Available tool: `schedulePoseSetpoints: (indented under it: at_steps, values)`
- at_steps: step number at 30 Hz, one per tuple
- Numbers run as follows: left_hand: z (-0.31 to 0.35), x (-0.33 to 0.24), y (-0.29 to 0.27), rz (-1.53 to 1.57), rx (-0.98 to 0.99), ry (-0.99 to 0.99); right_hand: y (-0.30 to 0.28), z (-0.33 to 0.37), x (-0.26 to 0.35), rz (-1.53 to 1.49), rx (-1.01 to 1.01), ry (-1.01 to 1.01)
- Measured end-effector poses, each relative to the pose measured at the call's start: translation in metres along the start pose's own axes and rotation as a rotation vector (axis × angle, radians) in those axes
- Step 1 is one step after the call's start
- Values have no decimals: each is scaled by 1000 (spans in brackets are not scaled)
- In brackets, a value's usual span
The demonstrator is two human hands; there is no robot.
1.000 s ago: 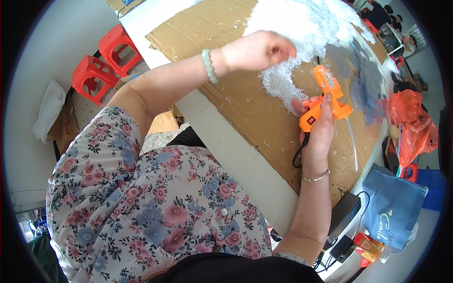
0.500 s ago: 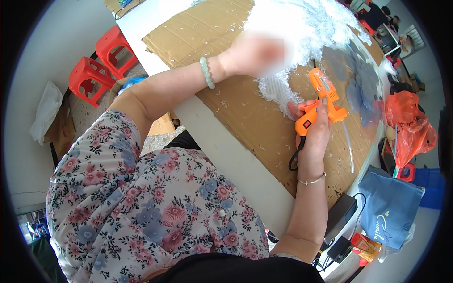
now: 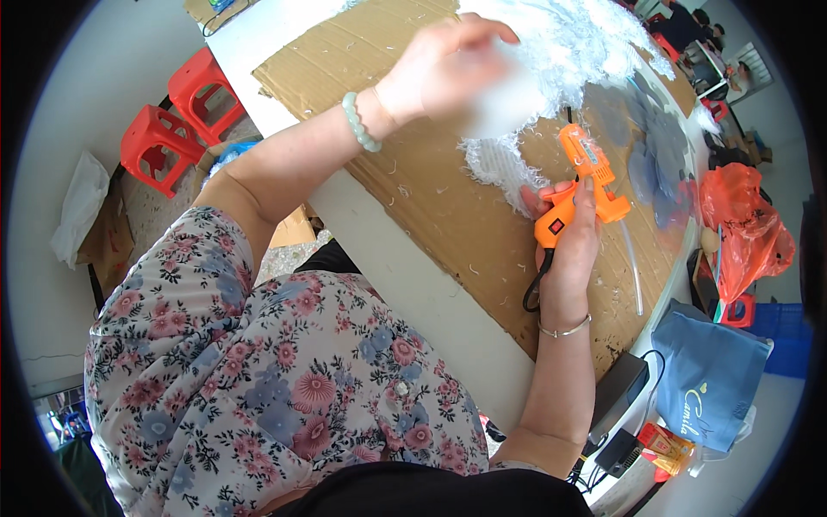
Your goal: Using a hot glue gun to attach white fluffy material onto a piece of cardboard.
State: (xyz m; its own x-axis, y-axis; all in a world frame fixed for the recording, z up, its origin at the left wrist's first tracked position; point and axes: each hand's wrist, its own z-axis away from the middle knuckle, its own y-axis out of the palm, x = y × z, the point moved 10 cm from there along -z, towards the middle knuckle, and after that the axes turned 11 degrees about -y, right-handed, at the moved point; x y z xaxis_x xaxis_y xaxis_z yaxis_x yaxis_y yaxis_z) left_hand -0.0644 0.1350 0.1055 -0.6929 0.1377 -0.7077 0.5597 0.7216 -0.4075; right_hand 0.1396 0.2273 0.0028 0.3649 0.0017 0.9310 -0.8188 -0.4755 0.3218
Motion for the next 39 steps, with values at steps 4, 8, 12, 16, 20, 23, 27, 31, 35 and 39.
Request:
schedulePoseSetpoints:
  at_steps: [4,8,12,16,20,23,27,31,35,39]
  values:
    - [-8,20,-21,-77,-207,230,2,1,-1,-28,-4,-3]
    - [14,-8,1,-11,-142,244,6,4,8,-106,9,-42]
    - [29,-10,23,2,39,235,17,11,37,-181,79,-139]
    - [43,-12,47,4,217,315,7,17,64,-80,84,-217]
    - [49,-13,50,35,271,358,-12,31,87,248,75,-257]
    - [56,-10,61,18,330,389,-35,53,89,478,97,-225]
    - [62,-14,72,-38,376,442,-56,75,75,628,107,-182]
    - [65,-16,75,-93,381,452,-59,80,52,661,173,-51]
    - [71,-24,77,-135,371,467,-63,79,43,697,210,-49]
    - [76,-32,75,-152,386,471,-67,80,43,749,207,-62]
